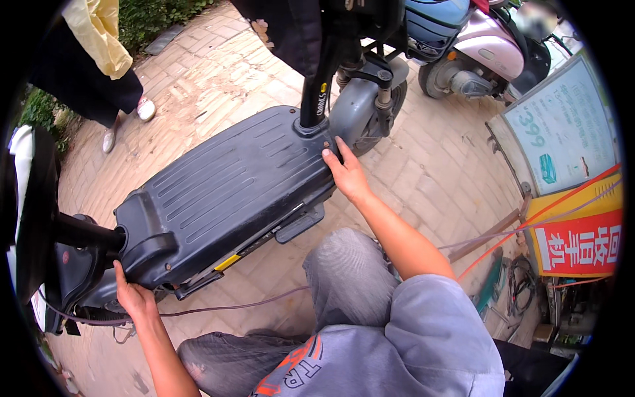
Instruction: The person removes the seat cover of an electric scooter using a power drill, then uses a multimeter to test the battery terminals. The person connects and disconnects wires while checking the meter readings.
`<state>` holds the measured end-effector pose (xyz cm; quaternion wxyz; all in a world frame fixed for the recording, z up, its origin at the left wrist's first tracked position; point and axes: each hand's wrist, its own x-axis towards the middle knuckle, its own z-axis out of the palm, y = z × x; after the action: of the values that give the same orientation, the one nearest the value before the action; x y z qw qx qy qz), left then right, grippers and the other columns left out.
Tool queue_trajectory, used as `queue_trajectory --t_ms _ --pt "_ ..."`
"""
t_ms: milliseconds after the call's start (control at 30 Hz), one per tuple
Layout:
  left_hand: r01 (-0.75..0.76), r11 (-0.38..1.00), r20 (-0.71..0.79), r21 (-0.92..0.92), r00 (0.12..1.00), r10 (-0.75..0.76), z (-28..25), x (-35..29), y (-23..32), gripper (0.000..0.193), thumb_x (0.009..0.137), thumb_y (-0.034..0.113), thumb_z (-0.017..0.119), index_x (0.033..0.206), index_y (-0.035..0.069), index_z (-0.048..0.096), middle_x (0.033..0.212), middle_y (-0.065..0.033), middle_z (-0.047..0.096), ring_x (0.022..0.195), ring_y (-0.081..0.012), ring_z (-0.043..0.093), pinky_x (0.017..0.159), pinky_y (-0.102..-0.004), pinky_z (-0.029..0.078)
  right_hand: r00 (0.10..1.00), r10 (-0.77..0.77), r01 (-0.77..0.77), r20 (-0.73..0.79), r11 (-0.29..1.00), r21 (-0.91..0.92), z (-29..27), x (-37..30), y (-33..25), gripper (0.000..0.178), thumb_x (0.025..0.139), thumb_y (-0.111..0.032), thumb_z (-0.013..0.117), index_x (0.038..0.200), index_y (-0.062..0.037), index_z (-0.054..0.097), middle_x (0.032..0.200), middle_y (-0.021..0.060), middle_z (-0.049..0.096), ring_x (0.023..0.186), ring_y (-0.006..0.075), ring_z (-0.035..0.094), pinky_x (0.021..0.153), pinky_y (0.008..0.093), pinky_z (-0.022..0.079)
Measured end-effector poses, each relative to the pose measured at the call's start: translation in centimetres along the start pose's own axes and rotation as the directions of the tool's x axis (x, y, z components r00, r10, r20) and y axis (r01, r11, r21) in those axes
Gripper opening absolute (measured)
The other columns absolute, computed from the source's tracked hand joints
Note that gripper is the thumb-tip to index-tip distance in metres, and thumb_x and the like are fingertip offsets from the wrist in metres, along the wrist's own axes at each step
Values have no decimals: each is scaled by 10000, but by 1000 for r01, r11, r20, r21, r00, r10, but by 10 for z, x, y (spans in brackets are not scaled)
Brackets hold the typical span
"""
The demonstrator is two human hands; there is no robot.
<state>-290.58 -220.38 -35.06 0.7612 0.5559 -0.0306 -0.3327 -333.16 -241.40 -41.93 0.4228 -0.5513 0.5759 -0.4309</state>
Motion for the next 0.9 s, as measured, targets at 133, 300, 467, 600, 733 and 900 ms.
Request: queue_trajectory --t_ms 133,300,467,600,733,900 --pt "74 997 19 -38 997 -73 -6 3 -7 377 937 291 587 1142 -25 567 1182 -112 584 1078 -196 534 984 -343 380 1000 27 -24 -16 989 147 -8 4 11 611 920 -353 589 1341 59 425 1243 170 560 1152 198 519 1008 302 369" --pt "145 988 52 -49 989 -142 -30 12 -23 382 951 312 555 1168 -3 551 1221 -112 563 1116 -212 512 1012 -361 353 987 101 -65 -129 964 256 -6 9 27 478 923 -323 595 1212 57 563 1132 105 621 1052 158 551 951 270 398" --pt "171 985 37 -36 985 -169 -26 9 -32 401 945 324 557 1196 12 529 1235 -109 551 1125 -224 507 1007 -371 354 976 210 -151 -61 848 507 -15 15 32 366 918 -267 596 1125 34 626 1032 72 651 972 139 562 892 263 413" --pt "167 985 46 -39 985 -165 -33 12 -33 409 941 328 562 1200 13 523 1241 -108 546 1137 -226 497 1008 -384 351 964 266 -222 -7 820 528 -15 17 16 328 905 -227 602 1108 29 620 1012 64 653 927 145 579 843 277 430" --pt "104 994 36 -34 994 -103 -29 12 -28 405 939 322 566 1195 11 525 1239 -106 546 1136 -223 494 1017 -384 338 943 330 -324 51 867 378 -21 29 0 274 854 -201 664 1004 29 669 932 59 668 863 135 582 809 263 430" --pt "105 993 55 -58 993 -102 -31 14 -25 401 935 314 575 1198 15 526 1241 -101 546 1138 -219 489 1028 -380 322 911 408 -411 64 880 237 -22 35 -18 229 829 -161 687 940 40 673 872 76 672 798 151 595 765 260 444"
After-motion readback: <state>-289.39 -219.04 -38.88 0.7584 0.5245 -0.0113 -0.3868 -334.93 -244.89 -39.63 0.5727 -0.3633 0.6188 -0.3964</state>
